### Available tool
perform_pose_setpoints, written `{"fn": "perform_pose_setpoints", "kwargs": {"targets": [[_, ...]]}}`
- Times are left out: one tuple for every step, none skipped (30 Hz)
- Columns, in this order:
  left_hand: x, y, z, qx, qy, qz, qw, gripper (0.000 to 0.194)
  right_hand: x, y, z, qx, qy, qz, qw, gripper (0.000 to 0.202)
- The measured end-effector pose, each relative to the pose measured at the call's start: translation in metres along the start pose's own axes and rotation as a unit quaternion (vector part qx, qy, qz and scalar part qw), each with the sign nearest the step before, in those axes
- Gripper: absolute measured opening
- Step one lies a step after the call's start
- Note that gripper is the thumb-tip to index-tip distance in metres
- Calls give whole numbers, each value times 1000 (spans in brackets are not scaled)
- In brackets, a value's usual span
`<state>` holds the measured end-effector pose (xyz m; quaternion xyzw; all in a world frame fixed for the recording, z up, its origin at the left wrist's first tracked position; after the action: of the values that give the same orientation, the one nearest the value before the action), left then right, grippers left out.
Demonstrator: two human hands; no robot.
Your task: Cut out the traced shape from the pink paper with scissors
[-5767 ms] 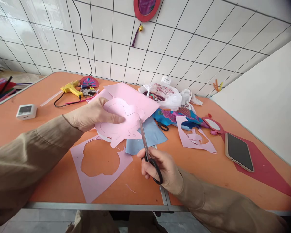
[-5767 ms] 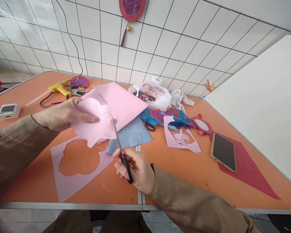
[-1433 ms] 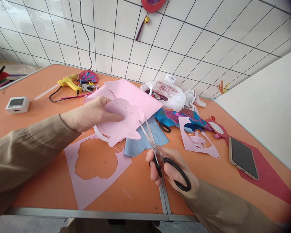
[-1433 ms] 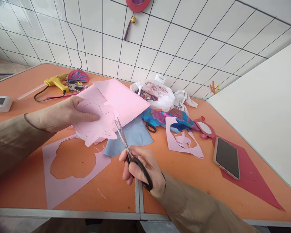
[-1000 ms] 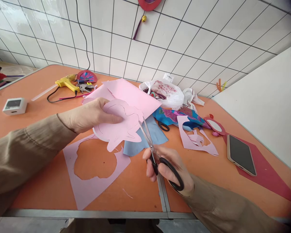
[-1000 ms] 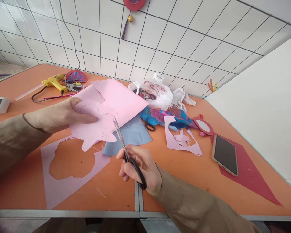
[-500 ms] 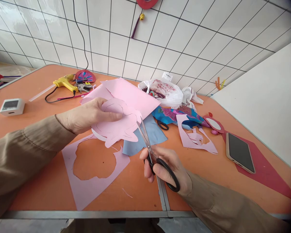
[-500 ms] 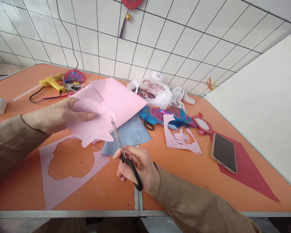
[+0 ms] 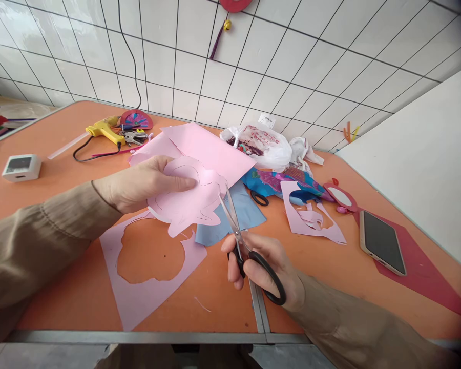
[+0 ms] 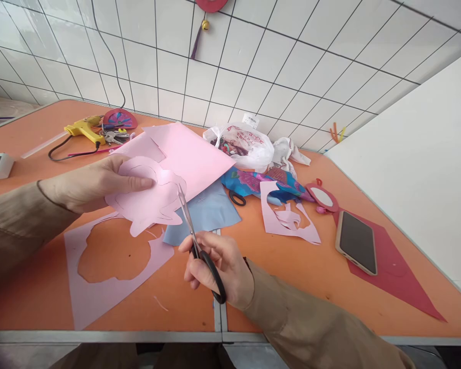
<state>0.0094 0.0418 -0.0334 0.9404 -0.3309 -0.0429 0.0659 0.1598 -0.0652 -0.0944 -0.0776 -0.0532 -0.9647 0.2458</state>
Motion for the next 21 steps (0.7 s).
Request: {"fn": "perform_pose_setpoints", "kwargs": {"targets": [[0, 0, 2, -4, 9, 2, 1000, 13, 0, 0, 0, 3, 0, -7, 1000, 51], [0, 0, 3, -8, 16, 4, 1000, 13, 0, 0, 0, 7, 1, -15, 1000, 53], [0, -1, 4, -11, 21, 6, 1000, 12, -1, -1, 0, 11, 2, -23, 1000, 55], [-1, -1, 5, -15, 25, 8, 1000, 12, -1, -1, 0, 16, 4, -30, 999, 57], [-1, -1, 6, -18, 27, 7, 999, 12, -1, -1, 0, 20, 7, -35, 999, 58], [-2, -1, 7, -20, 28, 5, 999, 12, -1, -1, 0, 24, 10, -39, 999, 60], [-3, 0, 8, -22, 30, 3, 999, 13, -1, -2, 0, 27, 13, -41, 999, 60], [-3, 0, 8, -23, 31, 1, 999, 13, -1, -2, 0, 29, 15, -42, 999, 61], [-4, 0, 8, -24, 32, 0, 999, 12, -1, -2, 0, 32, 17, -43, 998, 61], [-4, 0, 8, -24, 32, 0, 999, 12, -1, -2, 0, 34, 18, -44, 998, 61], [-4, 0, 8, -24, 32, 0, 999, 12, -1, -2, 0, 37, 18, -46, 998, 61], [-4, 0, 7, -24, 32, 0, 999, 12, -1, -2, -1, 39, 18, -48, 998, 60], [-4, 0, 7, -24, 33, -2, 999, 13, -1, -2, -1, 40, 18, -50, 998, 59], [-5, 0, 7, -24, 34, -4, 999, 13, -1, -2, -1, 40, 18, -51, 998, 57], [-5, 0, 6, -23, 36, -6, 999, 13, -1, -2, -1, 39, 19, -51, 998, 56], [-5, 0, 6, -23, 39, -6, 999, 12, -1, -2, -1, 38, 19, -52, 998, 55], [-5, 0, 6, -22, 41, -5, 999, 12, -1, -2, -1, 38, 20, -53, 998, 54], [-5, 0, 5, -20, 42, -5, 999, 11, -2, -2, -1, 38, 19, -55, 998, 54], [-5, 0, 5, -17, 43, -4, 999, 10, -2, -2, -2, 39, 20, -56, 997, 53], [-4, 0, 4, -14, 43, -2, 999, 9, -3, -2, -3, 40, 20, -59, 997, 53], [-4, 0, 4, -11, 42, -2, 999, 8, -3, -3, -3, 39, 21, -61, 997, 53]]}}
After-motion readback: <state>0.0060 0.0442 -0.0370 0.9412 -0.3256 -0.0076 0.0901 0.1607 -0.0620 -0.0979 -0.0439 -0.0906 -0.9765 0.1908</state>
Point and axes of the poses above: each hand's wrist, its own y-axis away from the middle knuckle, its own x-axis out of the palm, z = x × y, the point moved 9 cm from there along -y, towards the middle knuckle, and after that the axes turned 9 degrees about -y, right-handed, at the moved point
